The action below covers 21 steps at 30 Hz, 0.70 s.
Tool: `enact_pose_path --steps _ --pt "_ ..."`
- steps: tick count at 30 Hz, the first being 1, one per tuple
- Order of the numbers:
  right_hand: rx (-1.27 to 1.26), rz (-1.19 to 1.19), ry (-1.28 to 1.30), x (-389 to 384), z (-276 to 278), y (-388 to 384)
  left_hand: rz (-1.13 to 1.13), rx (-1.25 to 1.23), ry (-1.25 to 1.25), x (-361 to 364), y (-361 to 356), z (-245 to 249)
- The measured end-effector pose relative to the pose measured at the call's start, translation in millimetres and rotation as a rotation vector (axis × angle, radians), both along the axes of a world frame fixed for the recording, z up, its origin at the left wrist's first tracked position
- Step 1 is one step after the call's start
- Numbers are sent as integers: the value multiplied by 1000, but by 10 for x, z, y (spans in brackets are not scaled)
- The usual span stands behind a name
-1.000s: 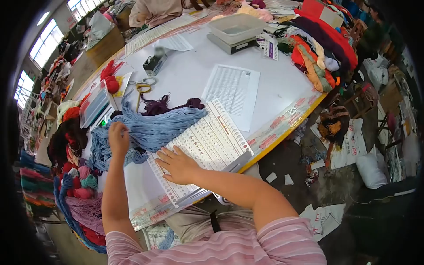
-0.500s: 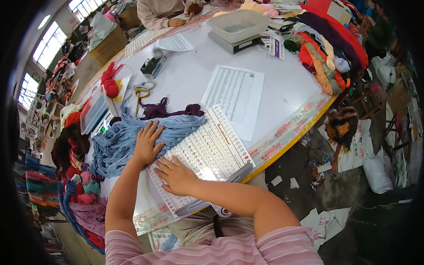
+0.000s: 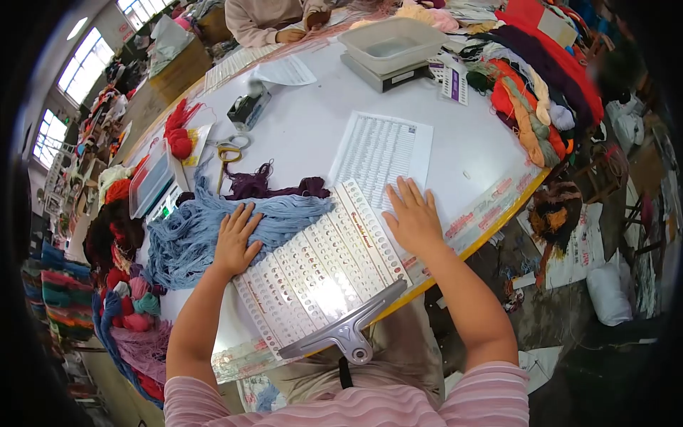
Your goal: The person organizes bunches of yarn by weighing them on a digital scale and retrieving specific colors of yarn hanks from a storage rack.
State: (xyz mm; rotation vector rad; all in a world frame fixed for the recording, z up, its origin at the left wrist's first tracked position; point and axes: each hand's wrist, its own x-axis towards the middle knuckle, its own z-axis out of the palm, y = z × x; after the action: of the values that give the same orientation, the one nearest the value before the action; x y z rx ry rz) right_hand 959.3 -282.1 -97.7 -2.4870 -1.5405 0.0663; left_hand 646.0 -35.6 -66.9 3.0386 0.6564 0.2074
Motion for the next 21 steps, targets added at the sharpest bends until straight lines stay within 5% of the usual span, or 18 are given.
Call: enact_pose_path --steps 12,15,18,19,21 --pt "0 8 -59 -5 14 -60 -2 35 5 -66 -5 -15" --pt "79 111 -96 161 -182 -57 -99 10 -186 -116 68 -119" --pt "633 28 255 301 -366 -398 -11 63 -521 -557 -203 152" --pt "615 40 -211 642 -697 -717 124 88 -593 -858 -318 298" --pt "867 -179 -279 1216 -1328 -1380 320 140 -722 -1571 -415 511"
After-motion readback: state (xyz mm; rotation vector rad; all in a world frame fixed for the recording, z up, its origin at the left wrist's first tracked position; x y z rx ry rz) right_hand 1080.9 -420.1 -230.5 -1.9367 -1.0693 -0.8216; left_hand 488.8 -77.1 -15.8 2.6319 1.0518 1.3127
